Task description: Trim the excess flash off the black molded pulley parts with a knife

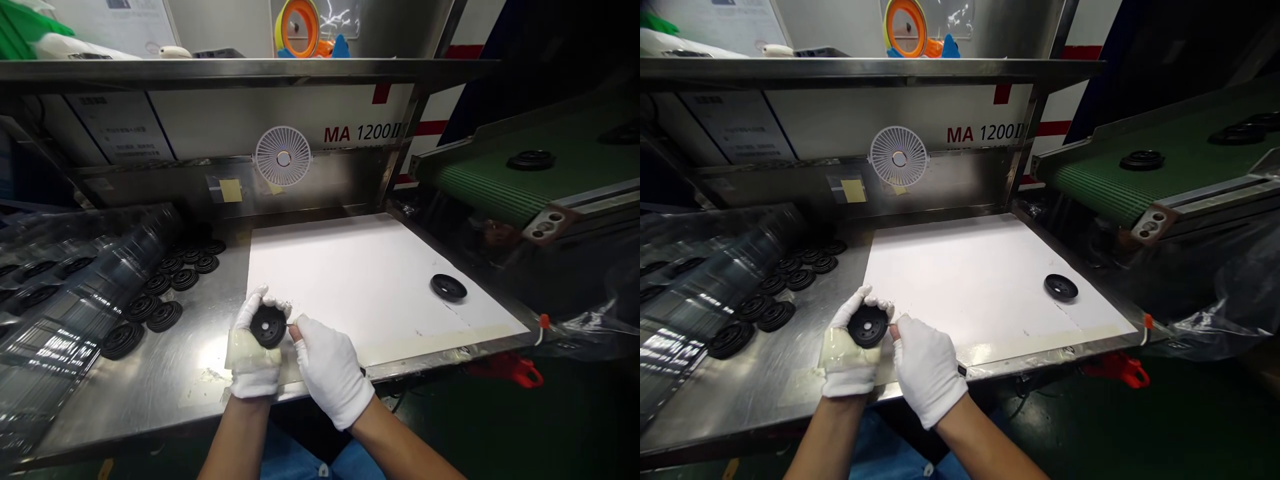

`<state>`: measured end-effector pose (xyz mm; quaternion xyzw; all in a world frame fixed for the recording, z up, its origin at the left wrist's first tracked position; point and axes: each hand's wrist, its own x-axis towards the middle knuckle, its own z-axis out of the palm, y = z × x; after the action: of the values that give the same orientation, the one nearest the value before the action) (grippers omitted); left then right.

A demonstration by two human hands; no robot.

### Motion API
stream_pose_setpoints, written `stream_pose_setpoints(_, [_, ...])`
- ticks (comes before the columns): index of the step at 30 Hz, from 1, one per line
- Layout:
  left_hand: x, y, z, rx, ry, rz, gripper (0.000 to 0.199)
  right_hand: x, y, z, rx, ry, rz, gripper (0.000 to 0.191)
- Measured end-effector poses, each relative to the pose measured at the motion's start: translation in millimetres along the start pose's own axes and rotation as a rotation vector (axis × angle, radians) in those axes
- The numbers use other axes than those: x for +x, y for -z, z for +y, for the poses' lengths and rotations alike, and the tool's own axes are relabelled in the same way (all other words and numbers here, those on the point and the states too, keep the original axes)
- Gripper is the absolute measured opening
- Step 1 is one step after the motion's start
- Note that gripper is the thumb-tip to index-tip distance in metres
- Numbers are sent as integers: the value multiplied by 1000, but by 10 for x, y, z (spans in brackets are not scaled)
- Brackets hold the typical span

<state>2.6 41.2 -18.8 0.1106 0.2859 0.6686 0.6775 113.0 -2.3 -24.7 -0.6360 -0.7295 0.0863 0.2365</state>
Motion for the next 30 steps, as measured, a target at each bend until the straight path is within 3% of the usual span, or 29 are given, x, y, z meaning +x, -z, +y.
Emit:
stream_pose_setpoints(8, [91, -30, -14, -109, -47, 122, 17, -144, -85, -175, 101, -21, -41, 20])
stream_pose_setpoints(19, [14, -118, 79, -128, -19, 75, 17, 40, 94, -62, 137, 13, -27, 20])
stream_pose_setpoints(23, [16, -97, 39, -115, -29, 20, 17, 57, 69, -73, 57, -17, 14, 17])
stream_pose_setpoints(30, [46, -55, 29, -196, -9, 50, 17, -24, -22, -127, 91, -45, 28, 17])
